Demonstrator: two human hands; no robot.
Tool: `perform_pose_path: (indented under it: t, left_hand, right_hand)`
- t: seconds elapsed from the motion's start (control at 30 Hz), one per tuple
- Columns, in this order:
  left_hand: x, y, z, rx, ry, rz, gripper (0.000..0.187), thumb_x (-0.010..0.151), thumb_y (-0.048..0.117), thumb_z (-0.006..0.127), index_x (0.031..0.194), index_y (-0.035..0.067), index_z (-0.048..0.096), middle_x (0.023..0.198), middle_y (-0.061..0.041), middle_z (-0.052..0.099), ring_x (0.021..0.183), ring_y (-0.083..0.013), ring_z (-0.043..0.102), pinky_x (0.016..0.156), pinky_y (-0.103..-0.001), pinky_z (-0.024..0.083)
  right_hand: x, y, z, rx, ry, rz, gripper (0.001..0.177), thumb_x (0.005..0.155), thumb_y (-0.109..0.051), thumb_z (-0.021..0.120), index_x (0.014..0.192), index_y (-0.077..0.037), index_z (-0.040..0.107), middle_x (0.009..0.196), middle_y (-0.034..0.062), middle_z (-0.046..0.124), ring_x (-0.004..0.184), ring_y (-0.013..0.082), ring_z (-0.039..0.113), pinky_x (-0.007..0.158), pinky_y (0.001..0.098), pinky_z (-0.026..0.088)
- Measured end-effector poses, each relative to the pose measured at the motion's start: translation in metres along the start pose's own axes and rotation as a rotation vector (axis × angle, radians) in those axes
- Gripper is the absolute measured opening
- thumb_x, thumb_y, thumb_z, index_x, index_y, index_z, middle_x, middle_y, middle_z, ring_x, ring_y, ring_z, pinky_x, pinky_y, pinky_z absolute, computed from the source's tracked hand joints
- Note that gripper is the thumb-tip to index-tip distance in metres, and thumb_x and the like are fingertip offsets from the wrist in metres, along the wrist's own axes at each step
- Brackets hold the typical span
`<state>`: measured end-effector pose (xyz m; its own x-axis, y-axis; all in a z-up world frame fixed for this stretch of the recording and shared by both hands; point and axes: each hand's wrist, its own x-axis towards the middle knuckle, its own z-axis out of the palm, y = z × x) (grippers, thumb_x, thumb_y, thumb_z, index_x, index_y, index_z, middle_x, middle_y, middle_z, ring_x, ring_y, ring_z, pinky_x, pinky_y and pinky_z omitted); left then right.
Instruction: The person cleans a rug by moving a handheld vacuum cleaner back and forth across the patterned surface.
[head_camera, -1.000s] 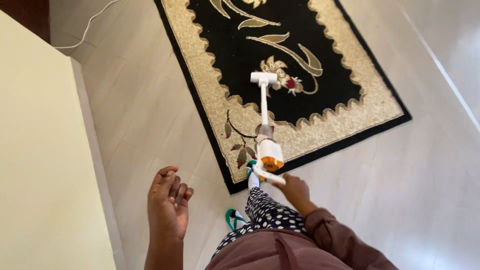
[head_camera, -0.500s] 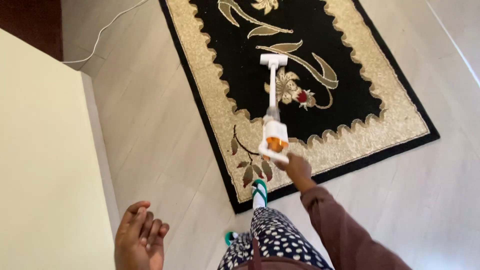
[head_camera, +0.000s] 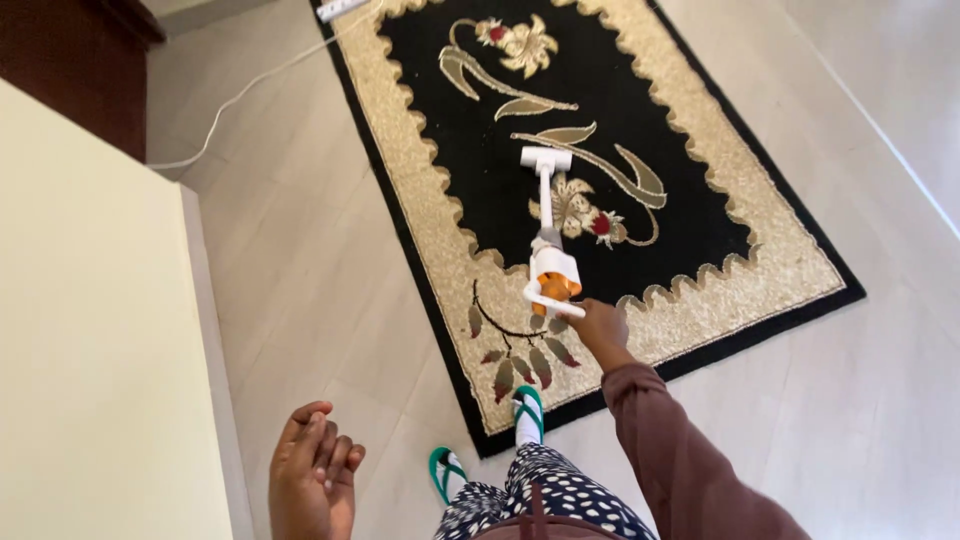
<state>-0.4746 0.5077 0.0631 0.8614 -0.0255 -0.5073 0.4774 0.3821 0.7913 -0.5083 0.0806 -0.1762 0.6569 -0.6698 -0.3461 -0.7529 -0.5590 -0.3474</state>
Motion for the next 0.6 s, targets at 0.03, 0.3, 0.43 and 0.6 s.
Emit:
perform_pose_path:
  t: [0.03, 0.3, 0.43, 0.6]
  left_hand:
    - [-0.001, 0.005, -0.001, 0.000, -0.016, 0.003, 0.013, 0.103, 0.014, 0.050, 0.107, 0.006, 0.060, 0.055, 0.006, 0.027, 0.045, -0.0064, 0.023, 0.058, -0.029, 0.037]
    - [0.008, 0.057, -0.024, 0.002, -0.149, -0.011, 0.014, 0.102, 0.016, 0.052, 0.107, 0.006, 0.060, 0.056, 0.006, 0.026, 0.048, -0.0067, 0.024, 0.060, -0.029, 0.036]
    - [0.019, 0.058, -0.039, -0.049, -0.243, -0.013, 0.013, 0.101, 0.015, 0.053, 0.107, 0.006, 0.060, 0.058, 0.006, 0.028, 0.051, -0.0058, 0.027, 0.061, -0.028, 0.037]
    - [0.032, 0.060, -0.026, -0.023, -0.257, -0.120, 0.013, 0.099, 0.015, 0.054, 0.104, 0.007, 0.062, 0.059, 0.006, 0.029, 0.052, -0.0071, 0.028, 0.059, -0.029, 0.036]
  right_hand:
    - [-0.015, -0.003, -0.002, 0.005, 0.014, 0.005, 0.053, 0.076, -0.064, 0.079, 0.099, -0.016, 0.079, 0.097, 0.0138, 0.077, 0.094, 0.0357, 0.073, 0.079, 0.0482, 0.056]
    - [-0.127, -0.034, 0.004, 0.025, -0.070, 0.146, 0.055, 0.079, -0.066, 0.074, 0.102, -0.016, 0.081, 0.092, 0.0098, 0.078, 0.088, 0.0281, 0.075, 0.079, 0.0442, 0.057]
    - [-0.171, -0.041, 0.019, 0.026, -0.045, 0.126, 0.061, 0.076, -0.067, 0.076, 0.109, -0.015, 0.075, 0.088, 0.0105, 0.077, 0.083, 0.0272, 0.074, 0.073, 0.0441, 0.057]
    - [-0.207, -0.039, 0.054, -0.038, -0.158, 0.108, 0.056, 0.082, -0.068, 0.065, 0.104, -0.018, 0.074, 0.082, 0.0044, 0.076, 0.076, 0.0255, 0.079, 0.069, 0.0397, 0.062]
